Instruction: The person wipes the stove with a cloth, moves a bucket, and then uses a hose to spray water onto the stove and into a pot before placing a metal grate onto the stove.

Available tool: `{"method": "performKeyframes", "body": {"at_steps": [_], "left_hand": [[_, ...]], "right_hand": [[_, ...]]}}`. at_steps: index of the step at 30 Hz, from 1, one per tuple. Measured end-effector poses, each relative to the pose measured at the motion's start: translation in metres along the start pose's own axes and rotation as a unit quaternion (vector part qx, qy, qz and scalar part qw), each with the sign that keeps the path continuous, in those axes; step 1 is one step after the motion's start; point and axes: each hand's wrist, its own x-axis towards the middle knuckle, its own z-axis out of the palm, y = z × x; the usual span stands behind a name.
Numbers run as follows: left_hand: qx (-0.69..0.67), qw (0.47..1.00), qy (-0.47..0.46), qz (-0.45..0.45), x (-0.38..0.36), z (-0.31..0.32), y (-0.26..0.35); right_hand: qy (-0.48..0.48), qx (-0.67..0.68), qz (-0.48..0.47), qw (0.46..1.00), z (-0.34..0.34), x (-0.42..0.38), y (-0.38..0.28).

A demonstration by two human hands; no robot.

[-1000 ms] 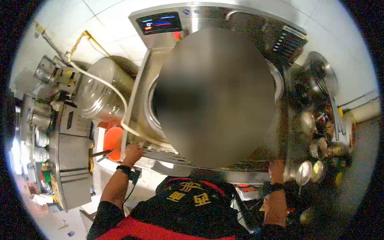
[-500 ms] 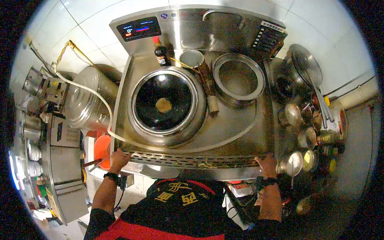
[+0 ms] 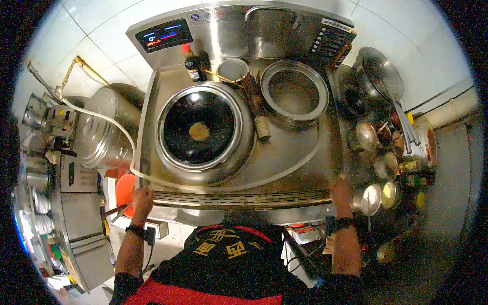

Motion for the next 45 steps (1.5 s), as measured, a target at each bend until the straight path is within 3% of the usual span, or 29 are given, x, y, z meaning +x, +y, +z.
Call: {"method": "performKeyframes", "body": {"at_steps": [1,3,7,8,11,16,18,19,22,25,27,28,31,34,36,38,41,42,45], "left_hand": [[0.009,0.999,0.003,0.034,-0.007,-0.006,0.003],[0.024,0.995,0.009,0.1,-0.025,-0.022,0.014],[0.022,0.994,-0.103,0.04,-0.019,-0.005,-0.003],[0.05,0.993,-0.087,0.06,-0.018,-0.003,-0.005],[0.118,0.976,-0.155,0.101,-0.007,-0.022,0.003],[0.049,0.982,-0.148,0.109,0.014,0.008,-0.038],[0.059,0.977,-0.193,0.075,0.024,0.002,-0.025],[0.068,0.979,-0.163,0.1,0.02,0.003,-0.023],[0.076,0.98,-0.098,0.157,0.009,-0.006,-0.02],[0.063,0.974,-0.11,0.189,0.007,-0.025,-0.013],[0.062,0.972,-0.127,0.188,0.009,-0.022,-0.016],[0.048,0.979,-0.083,0.181,0.01,-0.015,-0.018],[0.02,0.985,0.025,0.169,0.012,-0.008,-0.009],[0.007,0.983,0.064,0.172,0.002,-0.027,0.039],[-0.009,0.98,0.063,0.19,-0.01,-0.021,0.051],[-0.027,0.982,-0.009,0.188,-0.022,-0.024,0.068],[-0.153,0.961,-0.056,0.222,-0.033,-0.021,0.089],[-0.209,0.947,-0.063,0.236,-0.036,-0.02,0.096],[-0.214,0.92,-0.158,0.287,-0.034,-0.032,0.131]], "right_hand": [[-0.014,0.02,0.042,0.999,-0.026,-0.007,-0.015],[0.009,0.024,-0.014,1.0,-0.001,-0.016,0.003],[0.094,0.034,-0.123,0.987,0.069,-0.025,0.036],[0.052,0.04,-0.118,0.991,0.054,-0.028,0.027],[-0.042,0.074,-0.12,0.989,0.004,-0.029,0.0],[-0.155,0.138,-0.116,0.971,-0.009,-0.011,0.015],[-0.057,0.124,-0.124,0.983,0.002,-0.008,0.02],[-0.009,0.115,-0.128,0.985,0.008,-0.009,0.026],[-0.04,-0.029,-0.088,0.995,-0.007,-0.015,0.008],[0.093,0.056,-0.102,0.989,0.001,-0.028,0.001],[0.072,0.048,-0.038,0.996,0.005,-0.034,0.001],[0.06,0.044,-0.006,0.997,0.006,-0.036,0.002],[-0.148,-0.05,0.051,0.986,0.008,-0.046,0.008],[-0.047,0.039,-0.079,0.995,-0.01,-0.079,-0.011],[0.002,-0.052,-0.226,0.973,0.003,-0.08,-0.026],[-0.041,-0.086,-0.266,0.959,0.012,-0.088,-0.051],[-0.213,-0.009,-0.207,0.955,-0.042,-0.095,-0.152],[-0.261,0.029,-0.22,0.94,-0.04,-0.097,-0.178],[-0.374,0.18,-0.285,0.864,-0.02,-0.101,-0.26]]}}
